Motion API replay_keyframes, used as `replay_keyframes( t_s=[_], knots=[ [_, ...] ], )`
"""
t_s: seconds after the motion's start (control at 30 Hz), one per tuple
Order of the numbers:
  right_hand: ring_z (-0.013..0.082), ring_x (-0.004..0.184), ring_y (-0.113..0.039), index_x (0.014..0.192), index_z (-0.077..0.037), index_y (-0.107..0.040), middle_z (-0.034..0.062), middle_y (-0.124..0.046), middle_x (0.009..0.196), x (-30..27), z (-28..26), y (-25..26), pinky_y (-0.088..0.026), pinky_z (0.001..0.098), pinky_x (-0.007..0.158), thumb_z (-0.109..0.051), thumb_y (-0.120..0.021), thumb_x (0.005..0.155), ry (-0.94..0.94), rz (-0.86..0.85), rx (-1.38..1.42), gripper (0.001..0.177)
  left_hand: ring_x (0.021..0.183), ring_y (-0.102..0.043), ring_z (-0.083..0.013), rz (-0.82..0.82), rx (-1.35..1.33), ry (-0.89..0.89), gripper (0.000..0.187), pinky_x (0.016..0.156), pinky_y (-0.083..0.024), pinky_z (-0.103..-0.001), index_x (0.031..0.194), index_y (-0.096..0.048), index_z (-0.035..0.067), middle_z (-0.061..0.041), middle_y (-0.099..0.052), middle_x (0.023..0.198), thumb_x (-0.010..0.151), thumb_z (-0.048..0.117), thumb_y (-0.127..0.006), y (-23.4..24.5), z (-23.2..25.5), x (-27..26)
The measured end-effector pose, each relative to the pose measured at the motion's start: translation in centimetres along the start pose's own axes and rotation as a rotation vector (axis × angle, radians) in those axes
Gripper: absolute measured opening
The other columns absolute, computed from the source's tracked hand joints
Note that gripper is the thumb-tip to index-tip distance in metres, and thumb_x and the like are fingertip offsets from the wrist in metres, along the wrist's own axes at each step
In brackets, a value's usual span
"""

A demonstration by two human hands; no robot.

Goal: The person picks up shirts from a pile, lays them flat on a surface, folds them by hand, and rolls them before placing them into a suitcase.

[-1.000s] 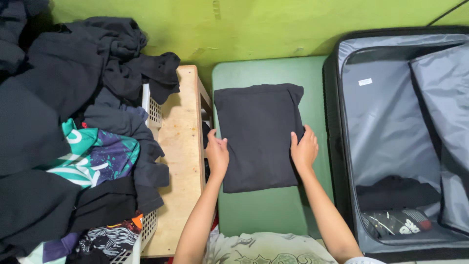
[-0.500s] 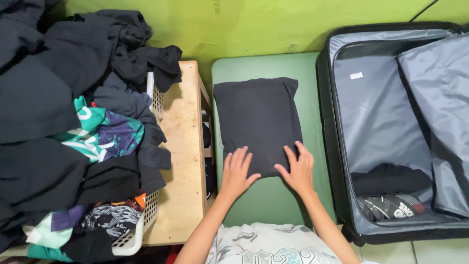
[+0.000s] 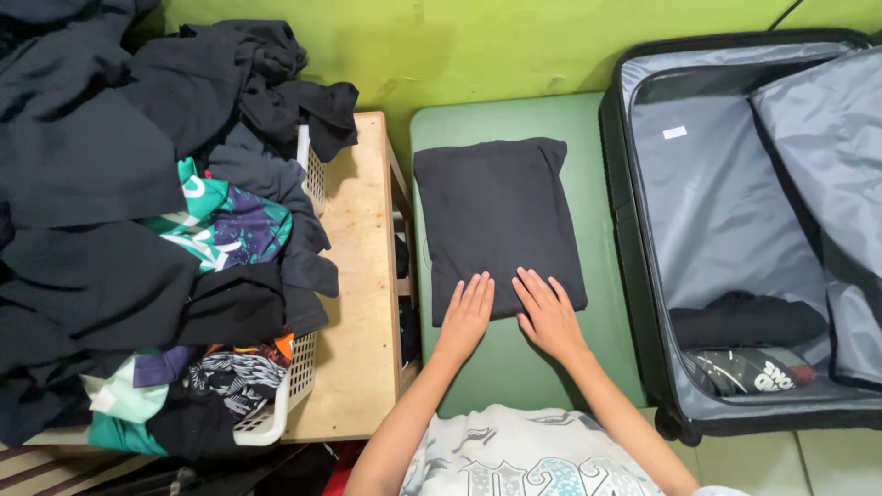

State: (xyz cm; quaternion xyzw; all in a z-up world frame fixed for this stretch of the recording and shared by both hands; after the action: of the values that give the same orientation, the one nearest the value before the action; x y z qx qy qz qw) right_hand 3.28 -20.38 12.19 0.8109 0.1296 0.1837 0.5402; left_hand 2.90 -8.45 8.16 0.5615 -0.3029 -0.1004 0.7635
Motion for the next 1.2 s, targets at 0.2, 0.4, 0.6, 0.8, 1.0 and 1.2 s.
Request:
replay_keyframes(
  t_s=[0.2,0.4,0.6,0.8,1.0,1.2],
  knots=[
    [0.0331,0.146,-0.039,0.147,-0.005,-0.043,0.0155,-0.041,0.156,-1.5,0.4,1.0,-0.028,0.0517,0.12,-0.01,-0.071,0.075,-0.186,0.142,-0.109,0.077,0.135,-0.059,-0.033,0.03,-0.145,0.126,0.048,0.115,-0.044,-0.045,0.135,-0.058,-0.006,-0.022,-0.061,0.142,0.088,0.0,-0.062,1.1,-0.7,0.8],
    [0.0356,0.135,-0.041,0.155,0.0,-0.026,0.0217,-0.024,0.154,-8.6,6.8,-3.0,-0.043,0.0444,0.105,-0.025,-0.07,0.092,-0.933,0.636,0.731,0.081,0.124,-0.064,-0.0358,0.077,-0.324,0.167,0.055,0.106,-0.05,-0.043,0.13,-0.061,-0.008,-0.024,-0.066,0.133,0.077,0.002,-0.074,5.4,0.1,3.0],
    [0.0295,0.125,-0.055,0.144,0.001,-0.045,0.0125,-0.056,0.136,-8.2,5.6,-8.1,-0.047,0.0473,0.105,-0.045,-0.07,0.089,-1.282,0.487,1.754,0.076,0.113,-0.069,-0.0362,0.087,-0.412,0.134,0.046,0.091,-0.056,-0.042,0.124,-0.062,-0.008,-0.024,-0.07,0.123,0.082,0.006,-0.073,8.0,2.2,4.3],
    [0.0329,0.125,-0.061,0.138,-0.002,-0.048,0.0162,-0.059,0.135,-5.7,0.1,-5.9,-0.051,0.0492,0.104,-0.044,-0.073,0.087,-1.424,0.258,2.215,0.071,0.106,-0.072,-0.0313,0.085,-0.417,0.182,0.039,0.084,-0.06,-0.039,0.121,-0.065,-0.008,-0.022,-0.072,0.119,0.085,0.004,-0.066,8.4,2.8,4.9],
    [0.0334,0.106,-0.069,0.128,-0.001,-0.046,0.0201,-0.058,0.127,-4.6,1.0,-5.3,-0.059,0.0479,0.087,-0.026,-0.065,0.094,-1.26,0.274,2.019,0.047,0.098,-0.074,-0.0301,-0.196,-0.384,0.11,0.023,0.078,-0.059,-0.039,0.105,-0.066,-0.003,-0.016,-0.073,0.102,0.083,0.005,-0.066,7.3,4.5,5.3],
    [0.0262,0.095,-0.067,0.121,-0.006,-0.044,0.0125,-0.058,0.108,-5.0,5.1,-4.6,-0.06,0.0448,0.074,-0.003,-0.056,0.098,-1.127,0.482,1.523,0.026,0.111,-0.066,-0.0324,-0.021,-0.465,-0.065,0.046,0.091,-0.052,-0.046,0.118,-0.066,-0.002,-0.017,-0.067,0.129,0.073,0.005,-0.07,13.0,5.6,7.9]
  ],
)
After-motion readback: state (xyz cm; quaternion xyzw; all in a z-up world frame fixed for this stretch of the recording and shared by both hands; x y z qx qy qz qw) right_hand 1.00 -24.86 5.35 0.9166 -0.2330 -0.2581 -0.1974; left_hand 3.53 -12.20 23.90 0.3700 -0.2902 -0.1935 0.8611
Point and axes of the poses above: each hand's wrist, its own x-axis towards the middle knuckle, its own y-axis out of the back of the hand, z = x × y, the point moved 10 cm from there along x, towards the middle knuckle
